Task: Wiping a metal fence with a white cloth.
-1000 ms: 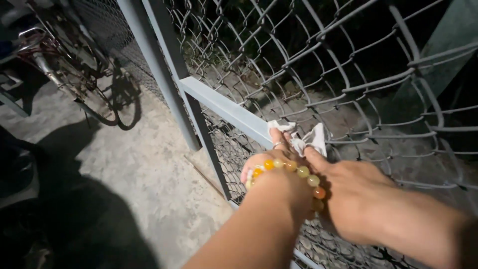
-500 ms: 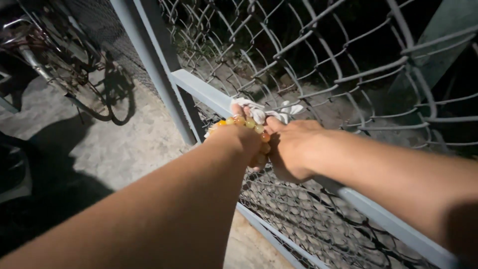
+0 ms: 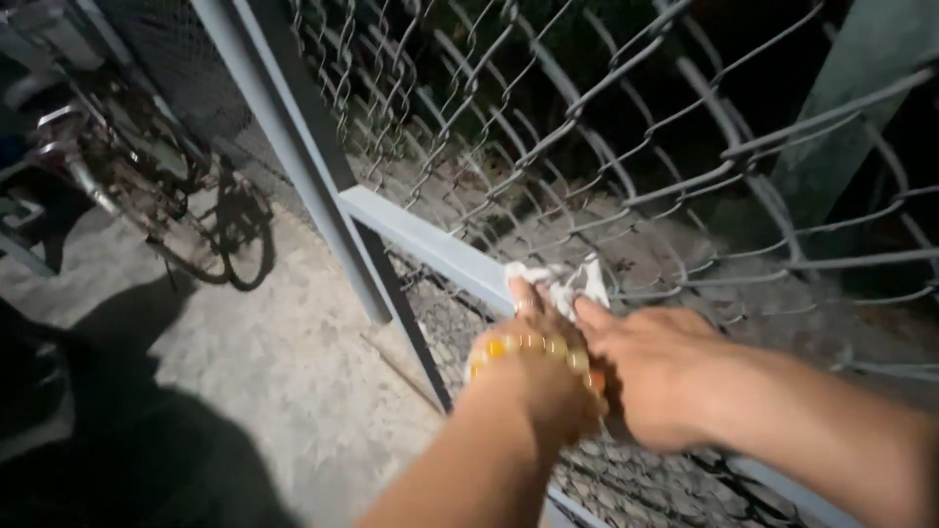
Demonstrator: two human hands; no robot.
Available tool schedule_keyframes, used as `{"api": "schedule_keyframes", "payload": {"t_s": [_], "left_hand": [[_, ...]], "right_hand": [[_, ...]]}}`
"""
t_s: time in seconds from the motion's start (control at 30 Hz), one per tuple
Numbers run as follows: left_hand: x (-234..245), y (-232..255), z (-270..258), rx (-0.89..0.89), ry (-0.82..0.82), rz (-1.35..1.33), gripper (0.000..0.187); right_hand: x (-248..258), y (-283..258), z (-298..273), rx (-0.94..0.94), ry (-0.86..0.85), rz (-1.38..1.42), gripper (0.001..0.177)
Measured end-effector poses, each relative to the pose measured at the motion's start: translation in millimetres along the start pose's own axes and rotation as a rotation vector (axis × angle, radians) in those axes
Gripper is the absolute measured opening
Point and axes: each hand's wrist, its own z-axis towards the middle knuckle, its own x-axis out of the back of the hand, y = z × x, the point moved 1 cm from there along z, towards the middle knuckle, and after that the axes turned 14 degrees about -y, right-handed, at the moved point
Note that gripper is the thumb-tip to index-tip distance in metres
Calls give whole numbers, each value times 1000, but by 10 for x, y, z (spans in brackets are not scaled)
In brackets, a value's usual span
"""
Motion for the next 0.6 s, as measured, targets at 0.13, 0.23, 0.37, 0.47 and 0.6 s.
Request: {"api": "schedule_keyframes", "payload": {"t_s": [0.13,0.23,0.37,0.47,0.6], "left_hand": [[34,3,31,1,-2,-3,62],[-12,46,81,-5,-12,-12,61],[-86,27,79,0,-27,-35,60],[-175,-29,49,10,-41,-54,59],[-286,-120,1,21,-56,-77,58]], "right_hand": [[237,-241,-409,35,-73,-125,70],[221,-260,-325,39,-85,-99,68],[325,-349,-242,89,-54,-191,68],[369,-384,-72,92,-34,-203,67],[529,-436,47,29,-24,-166,74]]}}
